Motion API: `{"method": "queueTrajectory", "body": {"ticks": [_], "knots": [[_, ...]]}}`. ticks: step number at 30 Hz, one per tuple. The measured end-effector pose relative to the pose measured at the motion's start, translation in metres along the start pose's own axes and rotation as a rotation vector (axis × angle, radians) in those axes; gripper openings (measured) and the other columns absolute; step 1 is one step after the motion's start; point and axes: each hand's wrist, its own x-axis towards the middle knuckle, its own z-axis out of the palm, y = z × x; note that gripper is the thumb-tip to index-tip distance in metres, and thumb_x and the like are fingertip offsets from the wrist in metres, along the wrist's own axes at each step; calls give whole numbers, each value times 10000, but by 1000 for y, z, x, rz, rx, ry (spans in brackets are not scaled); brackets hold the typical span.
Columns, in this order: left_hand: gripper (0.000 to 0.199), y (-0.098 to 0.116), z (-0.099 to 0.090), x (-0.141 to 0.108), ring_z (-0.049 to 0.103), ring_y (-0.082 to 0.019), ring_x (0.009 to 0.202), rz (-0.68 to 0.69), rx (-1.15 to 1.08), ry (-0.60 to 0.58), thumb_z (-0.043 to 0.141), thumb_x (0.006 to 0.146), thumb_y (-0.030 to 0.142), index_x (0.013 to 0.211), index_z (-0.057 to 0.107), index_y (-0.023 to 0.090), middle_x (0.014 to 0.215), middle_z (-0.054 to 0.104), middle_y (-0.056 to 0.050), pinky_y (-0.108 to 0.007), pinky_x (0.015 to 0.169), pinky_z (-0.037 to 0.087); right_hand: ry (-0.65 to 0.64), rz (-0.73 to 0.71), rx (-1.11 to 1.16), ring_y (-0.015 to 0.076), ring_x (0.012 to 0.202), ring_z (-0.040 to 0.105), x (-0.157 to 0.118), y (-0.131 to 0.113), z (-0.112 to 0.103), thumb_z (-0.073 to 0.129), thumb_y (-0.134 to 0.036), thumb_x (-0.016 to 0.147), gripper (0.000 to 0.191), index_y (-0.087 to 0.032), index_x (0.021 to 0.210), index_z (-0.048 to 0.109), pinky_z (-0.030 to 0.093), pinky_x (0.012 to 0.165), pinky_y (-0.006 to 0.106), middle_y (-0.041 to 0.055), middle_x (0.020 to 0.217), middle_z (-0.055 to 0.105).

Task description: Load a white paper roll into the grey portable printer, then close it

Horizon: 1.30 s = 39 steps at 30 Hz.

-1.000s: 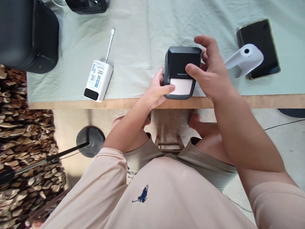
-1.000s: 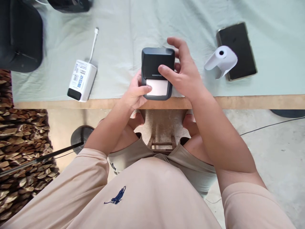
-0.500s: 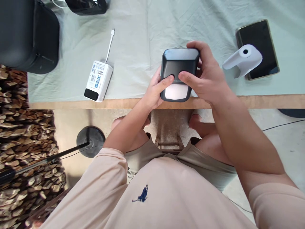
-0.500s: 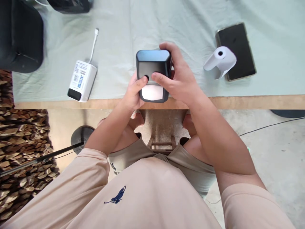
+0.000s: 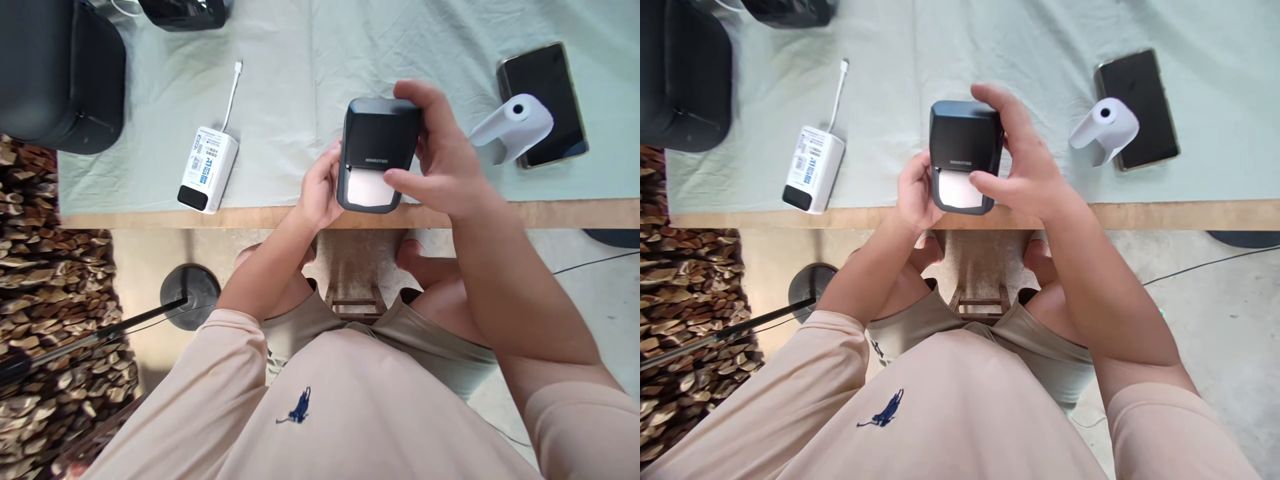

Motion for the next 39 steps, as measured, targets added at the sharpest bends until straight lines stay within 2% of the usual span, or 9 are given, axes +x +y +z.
{"method": "queueTrajectory", "body": {"ticks": [8, 11, 13, 16, 19, 22, 29, 35, 39], "knots": [[517, 2, -2, 2, 670, -345, 1590, -67, 75, -149, 322, 1179, 459, 1166, 773, 206, 1172, 849, -66, -489, 1225, 645, 66, -34, 26, 284, 1410, 692, 0, -10, -5, 858, -360, 778, 708, -407, 1432, 590, 671, 1095, 456, 8, 1606, 640], [278, -3, -9, 2, 765, -340, 1452, 18, 125, -237, 570, 1103, 416, 1181, 754, 223, 1174, 842, -65, -416, 1127, 677, 335, -39, -49, 274, 1119, 731, 4, -24, -3, 875, -509, 845, 373, -324, 1018, 602, 626, 799, 403, 38, 1159, 723], [175, -6, -12, 2, 814, -313, 1329, 48, 163, -239, 713, 1024, 361, 1146, 736, 238, 1112, 826, -42, -356, 1018, 692, 498, -58, -59, 216, 714, 583, 9, -30, 0, 849, -626, 915, 542, -292, 765, 448, 495, 634, 382, 12, 746, 511], [179, -8, -14, 2, 843, -219, 1044, 55, 187, -241, 740, 1004, 292, 1170, 725, 227, 1026, 781, -10, -288, 840, 671, 596, -51, 42, 162, 505, 384, 14, -32, 5, 653, -682, 1055, 602, -292, 682, 385, 345, 519, 364, -7, 611, 426], [161, -7, -13, 3, 795, -153, 861, 39, 153, -235, 689, 1038, 264, 1181, 727, 202, 962, 729, 0, -271, 793, 650, 563, -37, 72, 158, 531, 483, 12, -28, 4, 620, -494, 1063, 337, -275, 808, 608, 359, 510, 365, 40, 836, 713], [144, -7, -12, 3, 843, -209, 1054, 24, 149, -214, 684, 1041, 262, 1172, 721, 216, 964, 730, -1, -339, 968, 703, 328, -51, -250, 195, 681, 611, 6, -27, -2, 713, -353, 984, 77, -292, 964, 756, 492, 666, 395, 38, 981, 798], [242, -10, -15, 2, 788, -322, 1397, 50, 183, -253, 787, 999, 288, 1219, 701, 233, 1023, 730, -12, -474, 1237, 646, -10, 156, -796, 368, 1028, 768, -2, -39, -3, 711, -262, 941, 295, -317, 1225, 770, 549, 851, 473, 90, 1152, 842], [365, -9, -13, 1, 737, -349, 1494, -10, 193, -195, 840, 959, 333, 1273, 671, 255, 1144, 763, -17, -532, 1311, 602, 6, 93, -867, 312, 815, 710, 0, -46, -9, 765, -300, 869, 349, -358, 1213, 785, 481, 689, 422, 45, 973, 838], [240, -6, -7, -1, 755, -345, 1468, -25, 178, -137, 759, 999, 299, 1223, 693, 243, 1138, 798, -31, -511, 1238, 651, 120, 101, -520, 228, 726, 604, 2, -49, -9, 767, -312, 765, 392, -336, 1156, 753, 476, 724, 413, 26, 1017, 826]]}}
